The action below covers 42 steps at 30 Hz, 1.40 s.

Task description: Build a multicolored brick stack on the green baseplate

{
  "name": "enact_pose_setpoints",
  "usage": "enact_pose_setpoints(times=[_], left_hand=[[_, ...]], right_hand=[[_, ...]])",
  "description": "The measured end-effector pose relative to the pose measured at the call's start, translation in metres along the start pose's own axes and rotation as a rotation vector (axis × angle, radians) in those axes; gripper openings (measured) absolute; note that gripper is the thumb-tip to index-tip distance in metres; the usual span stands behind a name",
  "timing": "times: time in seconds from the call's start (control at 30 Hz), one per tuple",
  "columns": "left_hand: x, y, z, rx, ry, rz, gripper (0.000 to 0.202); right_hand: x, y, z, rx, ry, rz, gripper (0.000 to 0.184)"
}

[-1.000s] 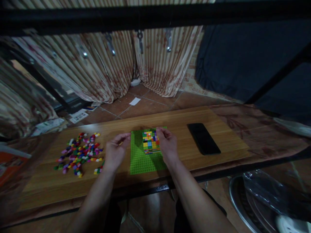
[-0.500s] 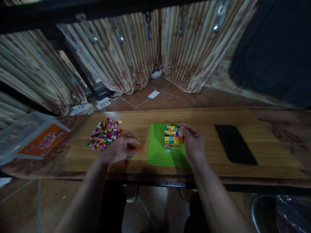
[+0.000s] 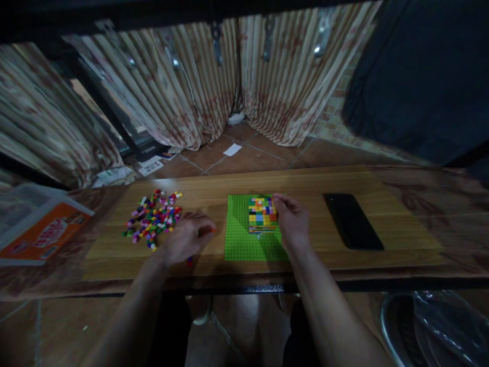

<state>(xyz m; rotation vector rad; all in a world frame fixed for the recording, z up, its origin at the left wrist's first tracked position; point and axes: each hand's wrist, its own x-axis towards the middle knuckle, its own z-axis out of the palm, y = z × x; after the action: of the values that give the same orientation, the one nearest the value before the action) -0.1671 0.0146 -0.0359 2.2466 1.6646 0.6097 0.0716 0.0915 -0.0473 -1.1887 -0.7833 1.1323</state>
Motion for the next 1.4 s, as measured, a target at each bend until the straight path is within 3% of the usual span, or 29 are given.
enact_pose_setpoints(times=[0.2, 0.43, 0.73, 1.0, 1.4], left_hand=[[0.021, 0.032, 0.009, -0.333, 0.162, 0.053, 0.018], [0.048, 0.068, 0.032, -0.362, 0.329, 0.087, 0.017], [0.062, 0.071, 0.041, -0.085, 0.297, 0.254, 0.014], [0.067, 0.073, 0.044, -0.005, 0.340, 0.239, 0.016], [0.067, 0.084, 0.049, -0.064, 0.406, 0.203, 0.013]], right_hand=[[0.000, -0.001, 0.002, 0.023, -0.005, 0.001, 0.019], [0.003, 0.003, 0.001, 0.011, -0.044, -0.023, 0.022], [0.002, -0.001, 0.003, 0.052, -0.052, 0.029, 0.020], [0.002, 0.000, 0.004, 0.043, -0.052, 0.031, 0.018], [0.001, -0.002, 0.003, 0.027, -0.059, 0.024, 0.019]])
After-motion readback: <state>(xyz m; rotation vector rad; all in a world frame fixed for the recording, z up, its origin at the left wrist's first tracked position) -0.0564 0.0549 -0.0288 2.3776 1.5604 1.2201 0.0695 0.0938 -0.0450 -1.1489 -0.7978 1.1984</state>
